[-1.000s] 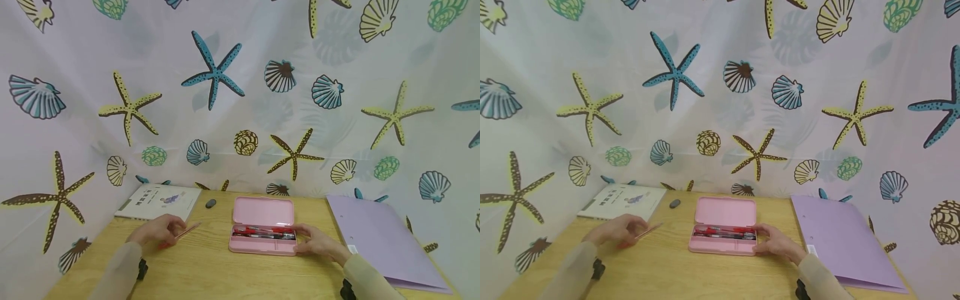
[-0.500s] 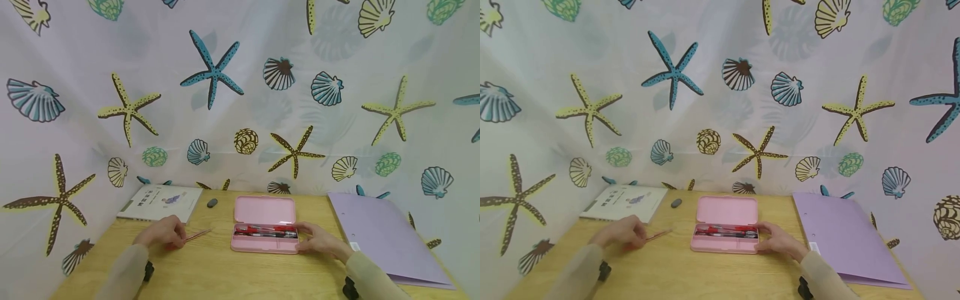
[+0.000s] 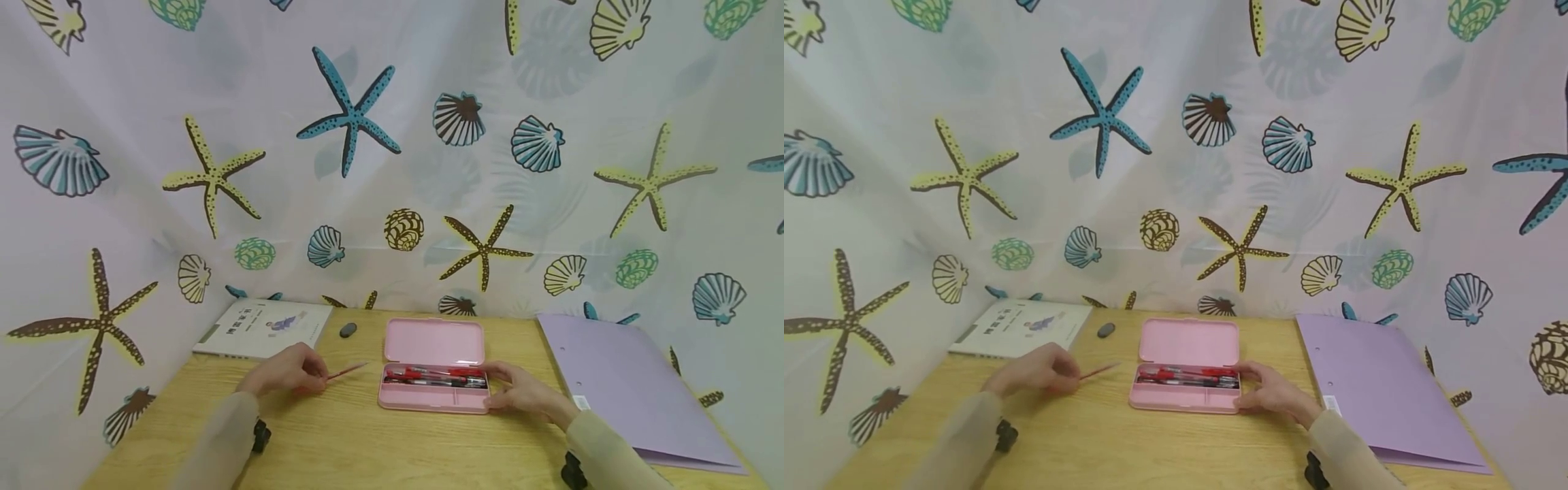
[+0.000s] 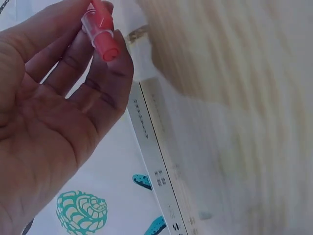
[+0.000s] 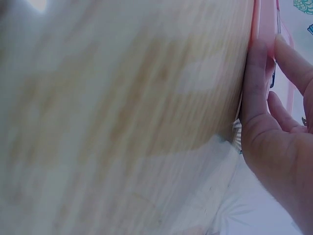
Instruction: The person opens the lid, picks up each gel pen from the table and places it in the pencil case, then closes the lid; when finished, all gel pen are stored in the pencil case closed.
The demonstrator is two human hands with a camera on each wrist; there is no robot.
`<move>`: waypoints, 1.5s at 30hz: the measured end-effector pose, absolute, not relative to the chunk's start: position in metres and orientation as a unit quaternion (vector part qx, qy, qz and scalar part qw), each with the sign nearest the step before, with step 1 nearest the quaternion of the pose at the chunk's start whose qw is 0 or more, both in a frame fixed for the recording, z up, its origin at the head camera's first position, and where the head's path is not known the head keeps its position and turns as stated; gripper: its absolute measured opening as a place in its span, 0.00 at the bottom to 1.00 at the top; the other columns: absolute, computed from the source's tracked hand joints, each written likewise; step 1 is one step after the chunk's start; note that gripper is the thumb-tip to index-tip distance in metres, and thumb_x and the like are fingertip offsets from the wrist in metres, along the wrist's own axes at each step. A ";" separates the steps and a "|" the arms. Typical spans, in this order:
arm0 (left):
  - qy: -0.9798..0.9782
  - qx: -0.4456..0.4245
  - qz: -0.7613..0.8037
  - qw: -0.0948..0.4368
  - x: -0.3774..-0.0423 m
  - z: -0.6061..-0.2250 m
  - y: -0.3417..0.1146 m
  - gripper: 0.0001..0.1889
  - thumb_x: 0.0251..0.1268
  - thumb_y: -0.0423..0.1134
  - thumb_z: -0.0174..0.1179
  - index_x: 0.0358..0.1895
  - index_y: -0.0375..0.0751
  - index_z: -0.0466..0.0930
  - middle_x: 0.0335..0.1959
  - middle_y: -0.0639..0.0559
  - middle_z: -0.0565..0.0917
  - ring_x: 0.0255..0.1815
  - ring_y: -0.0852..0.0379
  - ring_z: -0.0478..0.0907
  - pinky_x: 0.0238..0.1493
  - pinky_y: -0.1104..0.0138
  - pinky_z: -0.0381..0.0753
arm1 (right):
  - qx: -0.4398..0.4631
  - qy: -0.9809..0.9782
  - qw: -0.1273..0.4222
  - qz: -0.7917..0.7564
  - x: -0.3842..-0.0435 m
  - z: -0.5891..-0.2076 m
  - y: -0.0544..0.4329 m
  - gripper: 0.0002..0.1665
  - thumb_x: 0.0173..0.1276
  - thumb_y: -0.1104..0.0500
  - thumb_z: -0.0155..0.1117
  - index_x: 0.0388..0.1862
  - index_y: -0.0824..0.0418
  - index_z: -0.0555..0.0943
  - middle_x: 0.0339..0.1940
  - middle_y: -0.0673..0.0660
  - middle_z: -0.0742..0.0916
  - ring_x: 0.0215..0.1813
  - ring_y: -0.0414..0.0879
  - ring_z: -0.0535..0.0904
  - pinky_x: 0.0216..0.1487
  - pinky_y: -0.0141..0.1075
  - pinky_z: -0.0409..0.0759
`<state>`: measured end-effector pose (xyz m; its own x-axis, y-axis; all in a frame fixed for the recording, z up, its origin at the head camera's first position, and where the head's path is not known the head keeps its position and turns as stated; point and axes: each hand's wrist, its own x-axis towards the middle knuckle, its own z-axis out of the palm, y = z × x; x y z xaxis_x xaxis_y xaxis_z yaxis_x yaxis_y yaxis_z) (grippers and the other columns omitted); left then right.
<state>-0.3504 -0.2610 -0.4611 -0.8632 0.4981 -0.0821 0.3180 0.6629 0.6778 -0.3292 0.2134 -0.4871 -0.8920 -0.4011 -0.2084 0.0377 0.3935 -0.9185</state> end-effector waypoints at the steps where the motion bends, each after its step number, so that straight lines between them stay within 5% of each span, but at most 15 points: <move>1: 0.901 0.223 0.348 0.132 -0.351 -0.461 -0.259 0.05 0.59 0.35 0.68 0.37 0.40 0.87 0.31 0.51 0.86 0.32 0.58 0.75 0.36 0.66 0.75 | -0.113 0.808 0.204 -0.541 -0.329 -0.487 0.213 0.43 0.57 0.68 0.73 0.71 0.62 0.67 0.76 0.72 0.62 0.57 0.54 0.76 0.47 0.40 0.83; 12: 0.891 0.215 0.384 0.109 -0.363 -0.456 -0.226 0.09 0.63 0.38 0.65 0.42 0.37 0.87 0.33 0.49 0.87 0.30 0.59 0.75 0.31 0.66 0.76 | -0.112 0.812 0.200 -0.536 -0.328 -0.488 0.215 0.43 0.56 0.67 0.74 0.70 0.62 0.67 0.75 0.72 0.63 0.68 0.60 0.66 0.48 0.40 0.82; 21: 0.890 0.241 0.372 0.102 -0.370 -0.451 -0.199 0.09 0.64 0.39 0.65 0.41 0.37 0.87 0.33 0.52 0.86 0.31 0.58 0.75 0.35 0.66 0.77 | -0.109 0.826 0.197 -0.517 -0.329 -0.484 0.212 0.44 0.56 0.65 0.75 0.71 0.61 0.67 0.75 0.71 0.64 0.56 0.54 0.77 0.49 0.41 0.81; 28: 0.892 0.278 0.345 0.093 -0.376 -0.450 -0.169 0.05 0.65 0.36 0.64 0.39 0.40 0.87 0.33 0.54 0.85 0.34 0.59 0.75 0.39 0.67 0.76 | -0.112 0.821 0.193 -0.525 -0.329 -0.486 0.212 0.43 0.55 0.66 0.75 0.70 0.62 0.68 0.74 0.71 0.65 0.70 0.61 0.65 0.51 0.41 0.81; 45: 0.901 0.277 0.314 0.116 -0.387 -0.453 -0.112 0.04 0.65 0.35 0.64 0.37 0.44 0.88 0.33 0.56 0.85 0.36 0.59 0.76 0.45 0.63 0.78 | -0.113 0.818 0.202 -0.527 -0.328 -0.486 0.213 0.44 0.56 0.65 0.74 0.71 0.62 0.66 0.74 0.73 0.64 0.58 0.56 0.75 0.48 0.41 0.82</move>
